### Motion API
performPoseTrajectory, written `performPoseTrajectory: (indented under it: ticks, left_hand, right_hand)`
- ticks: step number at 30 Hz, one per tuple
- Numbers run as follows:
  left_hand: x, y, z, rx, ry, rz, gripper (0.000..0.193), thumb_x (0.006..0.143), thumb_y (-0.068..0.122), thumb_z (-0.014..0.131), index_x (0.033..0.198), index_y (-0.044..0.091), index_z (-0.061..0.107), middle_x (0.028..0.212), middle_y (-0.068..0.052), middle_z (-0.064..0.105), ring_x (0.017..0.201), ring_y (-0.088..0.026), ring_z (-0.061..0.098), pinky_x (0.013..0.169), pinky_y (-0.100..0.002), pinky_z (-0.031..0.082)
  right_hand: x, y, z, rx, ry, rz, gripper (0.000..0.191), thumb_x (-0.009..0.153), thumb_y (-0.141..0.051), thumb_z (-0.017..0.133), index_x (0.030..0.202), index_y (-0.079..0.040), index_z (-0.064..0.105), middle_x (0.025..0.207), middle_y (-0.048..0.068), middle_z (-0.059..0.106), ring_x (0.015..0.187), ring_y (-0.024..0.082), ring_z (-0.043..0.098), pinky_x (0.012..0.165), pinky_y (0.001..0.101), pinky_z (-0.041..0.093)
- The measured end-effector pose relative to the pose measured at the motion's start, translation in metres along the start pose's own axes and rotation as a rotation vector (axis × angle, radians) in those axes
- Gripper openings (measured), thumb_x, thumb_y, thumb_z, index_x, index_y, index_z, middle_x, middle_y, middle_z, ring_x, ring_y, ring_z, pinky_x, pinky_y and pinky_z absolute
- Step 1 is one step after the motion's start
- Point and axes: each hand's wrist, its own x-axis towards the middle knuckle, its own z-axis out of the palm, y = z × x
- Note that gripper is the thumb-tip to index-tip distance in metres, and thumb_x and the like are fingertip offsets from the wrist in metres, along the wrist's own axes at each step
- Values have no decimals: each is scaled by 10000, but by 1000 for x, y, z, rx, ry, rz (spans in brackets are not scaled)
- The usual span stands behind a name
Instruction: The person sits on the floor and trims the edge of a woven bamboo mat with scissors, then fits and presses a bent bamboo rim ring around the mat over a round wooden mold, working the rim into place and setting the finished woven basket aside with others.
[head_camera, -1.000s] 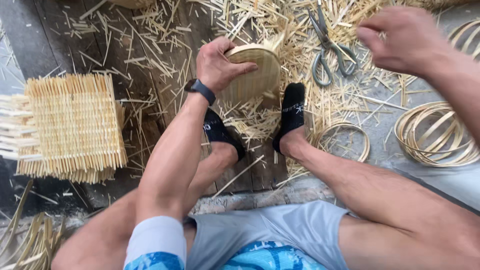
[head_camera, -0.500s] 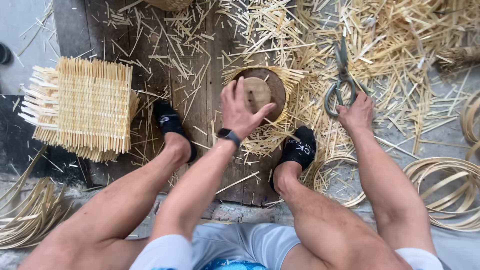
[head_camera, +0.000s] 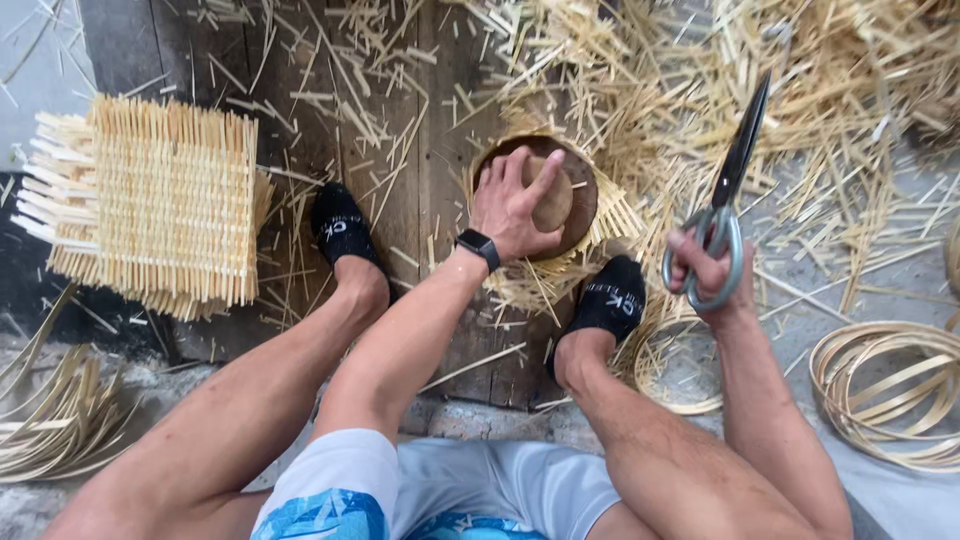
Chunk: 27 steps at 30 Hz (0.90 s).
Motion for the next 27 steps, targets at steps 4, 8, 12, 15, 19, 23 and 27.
performPoseTrajectory:
  ticks: [4, 8, 12, 15, 19, 23, 27]
  left_hand:
    - [-18, 13, 9, -13, 171, -151, 1279, 455, 549, 948, 1512, 166, 338, 1475, -239, 332, 1356, -443, 333, 1079, -630, 286]
    - [-29, 23, 24, -120, 281, -235, 1097, 649, 399, 957, 1561, 212, 378, 1551, -227, 266, 1419, -457, 281, 1197, -567, 327]
    - [-30, 13, 24, -131, 203, -180, 1068, 621, 349, 954, 1529, 218, 407, 1555, -221, 277, 1416, -478, 298, 1177, -583, 335]
    - [-31, 16, 23, -197, 230, -250, 1077, 598, 371, 958, 1518, 256, 411, 1547, -234, 275, 1379, -478, 323, 1133, -589, 334]
    - [-29, 22, 32, -231, 318, -265, 1062, 650, 352, 939, 1558, 301, 391, 1582, -222, 261, 1377, -458, 346, 1166, -587, 335]
    - [-27, 7, 36, -212, 248, -258, 1023, 601, 354, 933, 1498, 324, 442, 1569, -184, 276, 1360, -464, 352, 1144, -579, 381]
    - [-25, -2, 32, -225, 185, -256, 1005, 584, 356, 931, 1477, 352, 467, 1564, -140, 295, 1365, -438, 367, 1107, -566, 419]
  right_hand:
    - [-16, -12, 63, 14, -30, -243, 239, 1011, -241, 651, 925, -35, 565, 638, 30, 561, 499, 116, 548, 440, 269, 479]
    - [-5, -19, 82, -229, -162, 510, 305, 910, -287, 745, 806, -30, 617, 578, 32, 550, 437, 126, 510, 390, 279, 409]
    - [0, -10, 45, -656, -120, 250, 428, 866, -407, 777, 822, -17, 607, 623, 61, 585, 534, 188, 567, 486, 343, 477]
    - [9, 8, 16, -1075, -27, -99, 538, 853, -512, 803, 851, -9, 612, 771, 118, 572, 704, 280, 589, 596, 442, 495]
    - [41, 36, 7, -1564, 138, -652, 609, 767, -559, 774, 977, -5, 633, 943, 180, 597, 907, 348, 608, 804, 454, 518]
    - [71, 57, 3, -1623, 144, -425, 398, 990, -401, 704, 885, -29, 612, 876, 127, 589, 811, 269, 590, 703, 463, 480]
    - [89, 69, -10, -1709, 96, -550, 341, 909, -364, 623, 812, -41, 570, 762, 89, 557, 713, 217, 535, 570, 368, 476]
